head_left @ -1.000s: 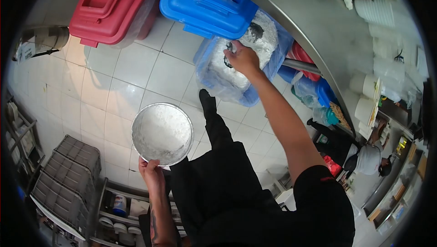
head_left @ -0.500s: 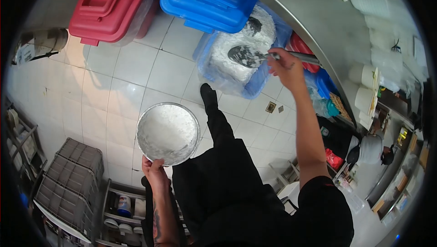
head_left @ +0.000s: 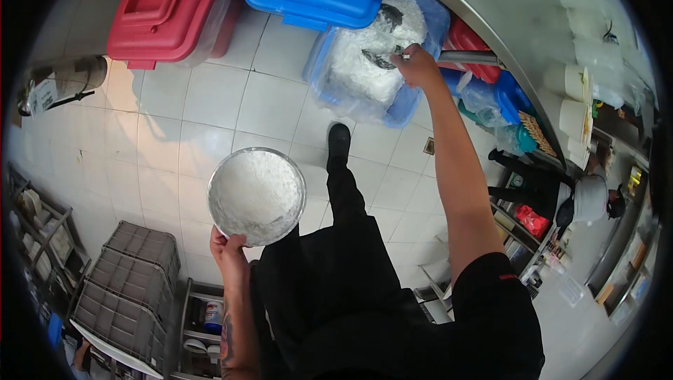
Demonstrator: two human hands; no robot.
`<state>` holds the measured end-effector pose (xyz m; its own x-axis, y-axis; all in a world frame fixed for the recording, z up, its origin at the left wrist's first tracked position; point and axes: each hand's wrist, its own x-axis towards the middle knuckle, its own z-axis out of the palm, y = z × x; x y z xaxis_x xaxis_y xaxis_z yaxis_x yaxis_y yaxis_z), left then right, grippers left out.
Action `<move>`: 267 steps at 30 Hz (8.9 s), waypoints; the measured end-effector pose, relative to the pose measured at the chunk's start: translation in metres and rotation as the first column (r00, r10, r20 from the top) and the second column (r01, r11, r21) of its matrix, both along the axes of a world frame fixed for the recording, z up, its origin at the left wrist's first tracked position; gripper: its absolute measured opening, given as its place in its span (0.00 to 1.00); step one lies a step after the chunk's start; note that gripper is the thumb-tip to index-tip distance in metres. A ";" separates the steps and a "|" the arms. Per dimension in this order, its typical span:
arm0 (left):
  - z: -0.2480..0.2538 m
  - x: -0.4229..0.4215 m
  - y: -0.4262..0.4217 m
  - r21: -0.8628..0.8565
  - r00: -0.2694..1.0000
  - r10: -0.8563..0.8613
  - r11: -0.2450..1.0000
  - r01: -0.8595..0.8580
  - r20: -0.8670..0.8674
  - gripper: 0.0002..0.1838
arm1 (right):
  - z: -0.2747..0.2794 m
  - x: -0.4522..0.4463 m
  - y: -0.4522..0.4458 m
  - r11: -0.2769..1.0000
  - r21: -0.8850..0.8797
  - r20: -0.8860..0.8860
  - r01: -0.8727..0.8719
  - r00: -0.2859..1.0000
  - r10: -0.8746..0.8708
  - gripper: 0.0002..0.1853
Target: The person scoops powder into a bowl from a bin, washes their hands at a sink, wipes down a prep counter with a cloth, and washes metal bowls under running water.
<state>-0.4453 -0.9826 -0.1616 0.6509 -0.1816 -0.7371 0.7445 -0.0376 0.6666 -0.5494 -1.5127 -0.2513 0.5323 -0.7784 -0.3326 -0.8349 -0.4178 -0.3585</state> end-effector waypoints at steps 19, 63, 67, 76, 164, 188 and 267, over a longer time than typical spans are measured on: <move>-0.024 -0.049 -0.076 -0.103 0.993 0.111 0.988 -0.115 -0.042 0.15 | 0.142 0.016 0.005 0.788 -0.174 -0.631 -0.591 0.681 0.371 0.13; 0.005 -0.006 -0.201 -0.125 0.959 -0.223 0.961 0.246 0.176 0.12 | 0.205 -0.083 0.025 0.915 0.398 0.244 0.065 0.954 -0.174 0.11; 0.007 -0.015 -0.224 -0.163 0.963 -0.188 0.962 0.220 0.192 0.12 | 0.243 -0.031 0.058 0.942 0.087 0.063 -0.324 0.946 0.319 0.15; -0.002 -0.029 -0.224 -0.225 0.976 -0.112 0.962 0.154 0.189 0.12 | 0.272 0.006 0.118 0.620 -0.271 -0.393 -0.737 0.672 0.627 0.27; -0.046 -0.027 -0.205 -0.224 0.985 0.075 0.974 -0.039 0.154 0.08 | 0.165 -0.047 0.026 0.962 -0.164 -0.367 -0.220 0.918 0.148 0.19; -0.018 -0.025 -0.166 -0.113 0.989 0.053 0.993 -0.037 0.141 0.11 | -0.084 -0.076 0.060 0.710 0.577 0.271 0.405 0.724 -0.634 0.17; 0.003 -0.016 -0.083 -0.026 0.951 0.283 0.959 -0.282 0.123 0.16 | -0.048 0.212 -0.078 0.970 -0.155 0.458 0.189 0.883 -0.099 0.36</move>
<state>-0.4615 -1.0657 -0.1588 0.7624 0.0175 -0.6469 0.6355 0.1682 0.7536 -0.3375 -1.5904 -0.2997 0.4655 -0.8820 0.0733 -0.6628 -0.4023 -0.6316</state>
